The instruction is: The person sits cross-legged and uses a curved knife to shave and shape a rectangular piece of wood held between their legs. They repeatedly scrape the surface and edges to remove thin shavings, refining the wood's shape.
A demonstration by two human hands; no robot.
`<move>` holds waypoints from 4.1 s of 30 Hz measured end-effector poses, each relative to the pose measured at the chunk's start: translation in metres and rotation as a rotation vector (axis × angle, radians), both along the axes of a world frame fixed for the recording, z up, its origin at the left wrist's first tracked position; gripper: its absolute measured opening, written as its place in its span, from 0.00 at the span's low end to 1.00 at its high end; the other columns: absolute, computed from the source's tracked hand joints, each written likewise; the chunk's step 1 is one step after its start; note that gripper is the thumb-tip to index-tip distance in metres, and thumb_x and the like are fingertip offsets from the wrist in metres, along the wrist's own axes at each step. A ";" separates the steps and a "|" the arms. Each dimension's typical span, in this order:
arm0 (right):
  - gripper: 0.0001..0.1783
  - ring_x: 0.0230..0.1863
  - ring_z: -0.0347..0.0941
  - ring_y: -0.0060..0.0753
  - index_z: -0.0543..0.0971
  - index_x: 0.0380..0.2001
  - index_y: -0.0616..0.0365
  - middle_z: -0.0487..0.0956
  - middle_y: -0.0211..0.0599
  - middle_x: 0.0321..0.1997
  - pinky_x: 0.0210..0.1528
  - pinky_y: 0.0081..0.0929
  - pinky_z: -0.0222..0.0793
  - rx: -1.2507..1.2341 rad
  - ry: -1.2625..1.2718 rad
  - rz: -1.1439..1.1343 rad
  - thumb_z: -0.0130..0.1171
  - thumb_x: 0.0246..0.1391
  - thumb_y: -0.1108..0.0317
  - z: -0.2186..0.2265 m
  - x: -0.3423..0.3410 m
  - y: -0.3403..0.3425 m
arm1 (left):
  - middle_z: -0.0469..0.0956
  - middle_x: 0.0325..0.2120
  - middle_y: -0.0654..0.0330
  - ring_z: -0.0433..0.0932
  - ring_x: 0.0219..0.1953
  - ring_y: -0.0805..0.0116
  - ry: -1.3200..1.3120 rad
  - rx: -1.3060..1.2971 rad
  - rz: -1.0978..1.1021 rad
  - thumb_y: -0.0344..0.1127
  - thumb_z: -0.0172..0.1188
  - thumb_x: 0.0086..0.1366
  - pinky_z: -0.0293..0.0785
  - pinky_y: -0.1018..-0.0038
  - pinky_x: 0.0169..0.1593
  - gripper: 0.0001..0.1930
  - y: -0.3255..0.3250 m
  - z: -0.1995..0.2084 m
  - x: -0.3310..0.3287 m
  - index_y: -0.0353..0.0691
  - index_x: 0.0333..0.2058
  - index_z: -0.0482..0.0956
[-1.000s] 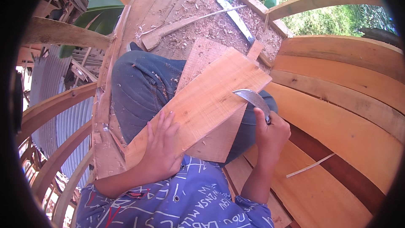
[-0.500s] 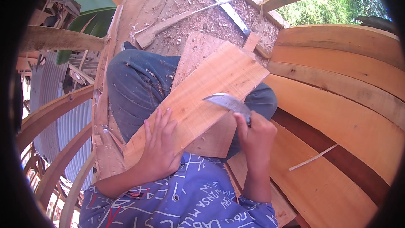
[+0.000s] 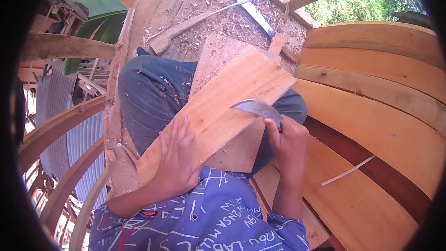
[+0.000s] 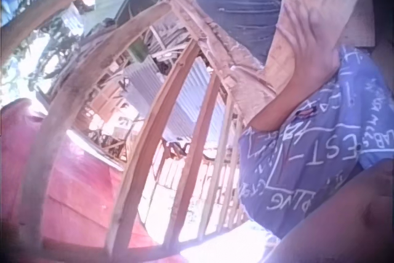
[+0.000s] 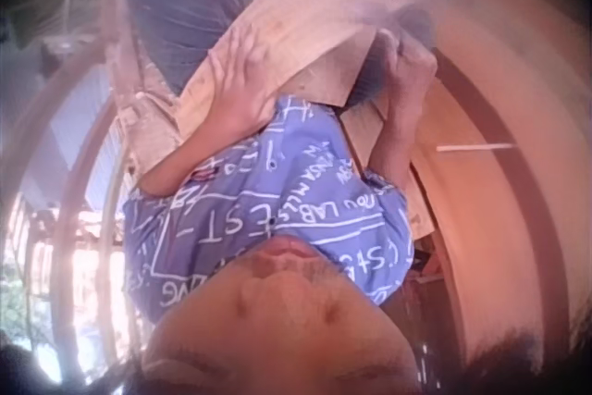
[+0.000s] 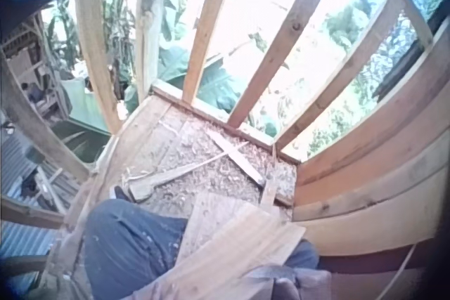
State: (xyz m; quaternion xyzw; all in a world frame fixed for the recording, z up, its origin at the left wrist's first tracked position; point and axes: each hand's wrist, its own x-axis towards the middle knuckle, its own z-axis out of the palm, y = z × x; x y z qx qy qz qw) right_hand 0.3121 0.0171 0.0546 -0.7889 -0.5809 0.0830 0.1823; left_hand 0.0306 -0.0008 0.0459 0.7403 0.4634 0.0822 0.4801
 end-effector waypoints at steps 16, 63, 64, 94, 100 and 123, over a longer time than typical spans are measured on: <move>0.20 0.27 0.73 0.18 0.78 0.41 0.69 0.79 0.31 0.28 0.29 0.17 0.68 -0.016 1.115 -0.251 0.66 0.52 0.62 -0.015 -0.055 0.013 | 0.46 0.66 0.36 0.44 0.69 0.36 0.057 -0.072 -0.045 0.58 0.66 0.53 0.37 0.40 0.66 0.48 0.015 0.015 -0.008 0.33 0.61 0.51; 0.15 0.22 0.72 0.19 0.67 0.40 0.64 0.79 0.38 0.24 0.23 0.21 0.66 0.046 1.024 0.210 0.61 0.56 0.71 -0.037 -0.101 0.023 | 0.72 0.26 0.48 0.74 0.30 0.47 0.272 0.217 0.253 0.34 0.62 0.57 0.68 0.60 0.35 0.11 0.040 0.054 -0.050 0.34 0.36 0.75; 0.14 0.21 0.71 0.18 0.69 0.39 0.63 0.76 0.34 0.22 0.22 0.21 0.65 -0.018 0.965 0.304 0.62 0.55 0.71 -0.030 -0.101 0.021 | 0.72 0.26 0.48 0.73 0.30 0.47 0.267 0.214 0.254 0.34 0.62 0.57 0.68 0.59 0.35 0.11 0.040 0.055 -0.048 0.34 0.36 0.75; 0.11 0.17 0.74 0.32 0.75 0.34 0.62 0.75 0.43 0.20 0.19 0.27 0.64 0.006 0.686 0.394 0.66 0.51 0.71 -0.027 -0.083 0.035 | 0.70 0.25 0.54 0.76 0.29 0.54 0.326 0.324 0.246 0.32 0.62 0.58 0.71 0.62 0.31 0.08 0.032 0.049 -0.038 0.38 0.32 0.71; 0.10 0.14 0.71 0.32 0.73 0.36 0.62 0.74 0.42 0.19 0.17 0.28 0.63 0.203 0.645 0.523 0.64 0.53 0.72 -0.033 -0.080 0.030 | 0.72 0.26 0.52 0.76 0.29 0.50 0.301 0.232 0.249 0.31 0.62 0.57 0.70 0.61 0.32 0.09 0.031 0.048 -0.037 0.36 0.35 0.73; 0.14 0.20 0.75 0.37 0.76 0.35 0.60 0.76 0.39 0.24 0.21 0.30 0.69 0.175 0.605 0.553 0.68 0.46 0.70 -0.026 -0.099 0.015 | 0.75 0.17 0.46 0.77 0.22 0.43 0.363 0.109 0.289 0.38 0.60 0.60 0.71 0.56 0.26 0.15 0.020 0.059 -0.044 0.40 0.44 0.75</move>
